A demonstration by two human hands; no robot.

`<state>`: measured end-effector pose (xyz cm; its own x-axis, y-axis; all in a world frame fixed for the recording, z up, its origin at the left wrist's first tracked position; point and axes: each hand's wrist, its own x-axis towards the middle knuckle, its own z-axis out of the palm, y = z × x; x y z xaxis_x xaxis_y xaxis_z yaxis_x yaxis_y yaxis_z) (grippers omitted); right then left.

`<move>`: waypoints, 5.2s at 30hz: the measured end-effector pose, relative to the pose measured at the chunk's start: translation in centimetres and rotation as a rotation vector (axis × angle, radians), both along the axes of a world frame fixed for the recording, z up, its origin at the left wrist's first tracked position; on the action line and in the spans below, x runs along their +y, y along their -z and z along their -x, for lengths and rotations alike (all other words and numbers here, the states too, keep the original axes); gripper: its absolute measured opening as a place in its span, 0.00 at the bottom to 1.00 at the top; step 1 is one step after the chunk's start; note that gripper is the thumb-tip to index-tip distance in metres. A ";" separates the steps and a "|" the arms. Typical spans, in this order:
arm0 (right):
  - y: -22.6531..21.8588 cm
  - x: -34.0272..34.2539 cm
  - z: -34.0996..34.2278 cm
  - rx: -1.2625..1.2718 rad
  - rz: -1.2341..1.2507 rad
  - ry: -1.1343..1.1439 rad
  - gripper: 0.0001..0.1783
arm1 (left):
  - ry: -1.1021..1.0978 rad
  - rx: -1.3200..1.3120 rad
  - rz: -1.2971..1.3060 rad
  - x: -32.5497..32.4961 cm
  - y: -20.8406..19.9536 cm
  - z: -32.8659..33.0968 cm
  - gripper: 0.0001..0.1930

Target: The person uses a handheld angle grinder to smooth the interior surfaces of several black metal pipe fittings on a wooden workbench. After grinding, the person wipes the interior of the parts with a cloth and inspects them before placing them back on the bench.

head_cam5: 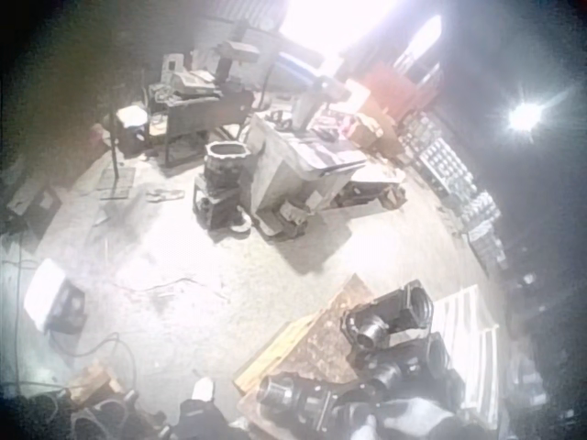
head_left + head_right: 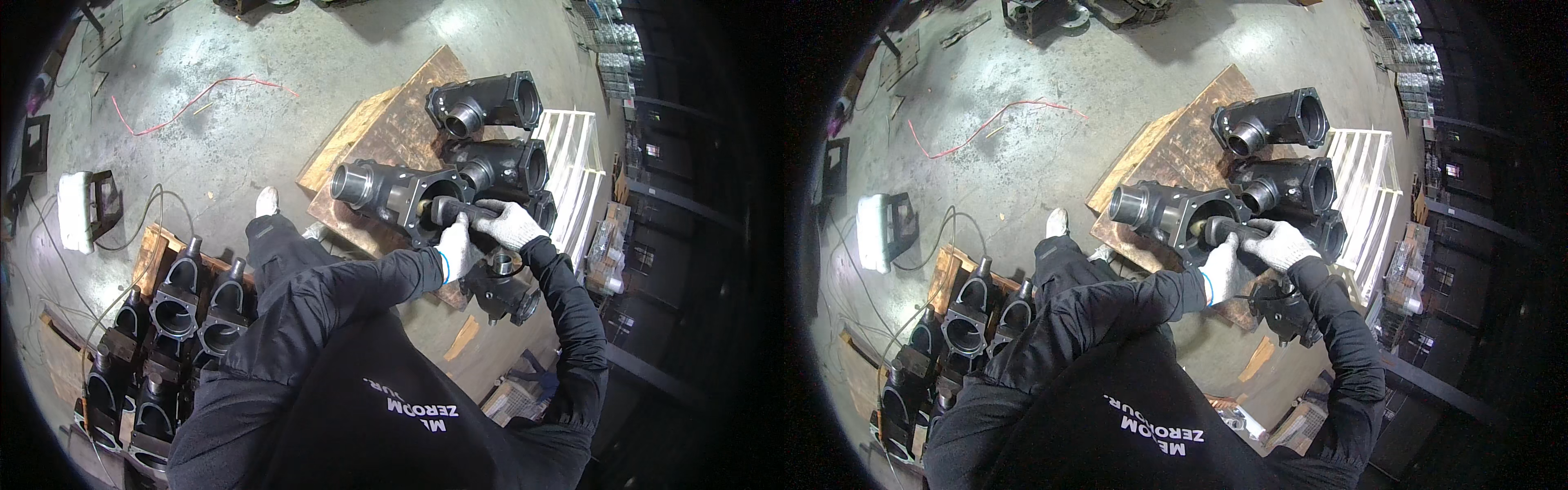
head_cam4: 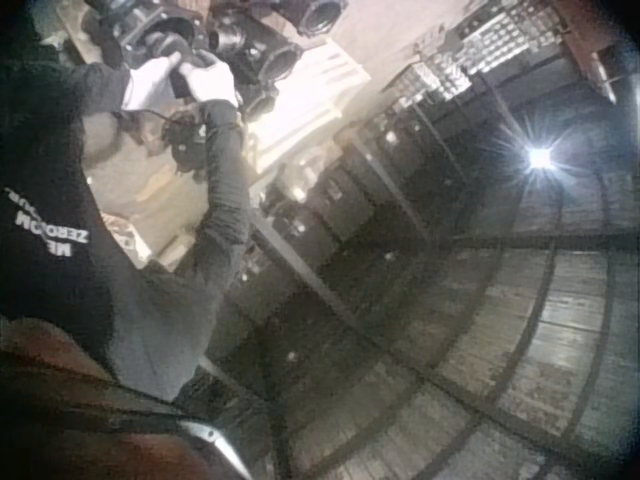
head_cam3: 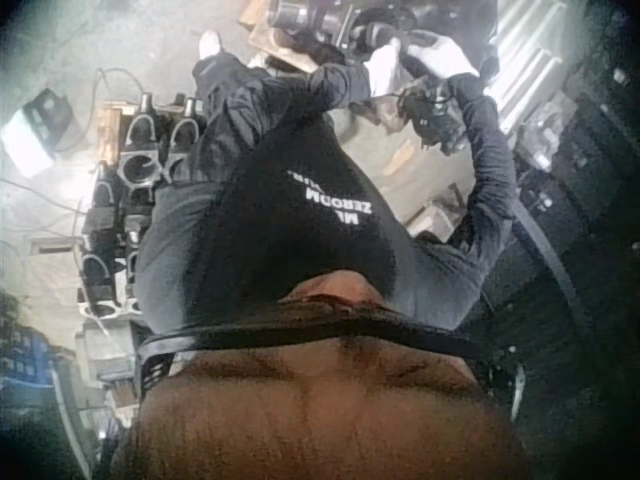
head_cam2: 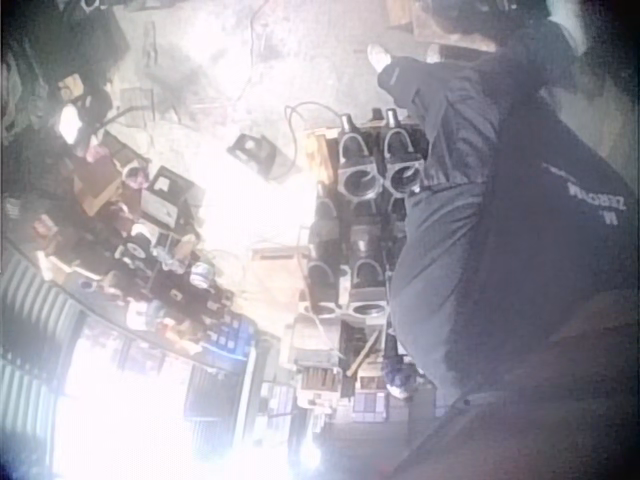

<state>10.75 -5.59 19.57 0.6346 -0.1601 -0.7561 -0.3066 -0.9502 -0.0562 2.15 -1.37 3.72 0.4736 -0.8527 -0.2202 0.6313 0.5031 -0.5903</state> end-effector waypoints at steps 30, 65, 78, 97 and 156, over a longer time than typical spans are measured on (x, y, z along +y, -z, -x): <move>-0.5 2.9 -0.3 0.104 0.098 -0.208 0.40 | 0.179 0.125 -0.065 6.7 -5.8 0.0 0.36; 1.1 2.2 0.9 0.051 0.139 -0.245 0.40 | -0.060 0.072 -0.131 4.3 -2.8 1.0 0.34; 1.0 1.9 1.8 -0.035 0.121 -0.219 0.39 | 0.012 0.110 -0.071 4.5 -2.5 0.8 0.32; -10.3 1.7 23.0 -0.592 -0.321 0.755 0.44 | 0.400 -0.881 -0.225 5.2 -10.8 7.5 0.31; 13.4 2.6 24.2 -0.941 -1.080 2.101 0.20 | 0.370 -1.407 -1.397 18.3 5.0 -8.6 0.40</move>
<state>-13.49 -2.98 6.22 0.2983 -0.6265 -0.7201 0.0301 0.7603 -0.6489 10.80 16.88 -1.30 0.7481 -0.5349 -0.3926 0.3750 -0.1473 0.9152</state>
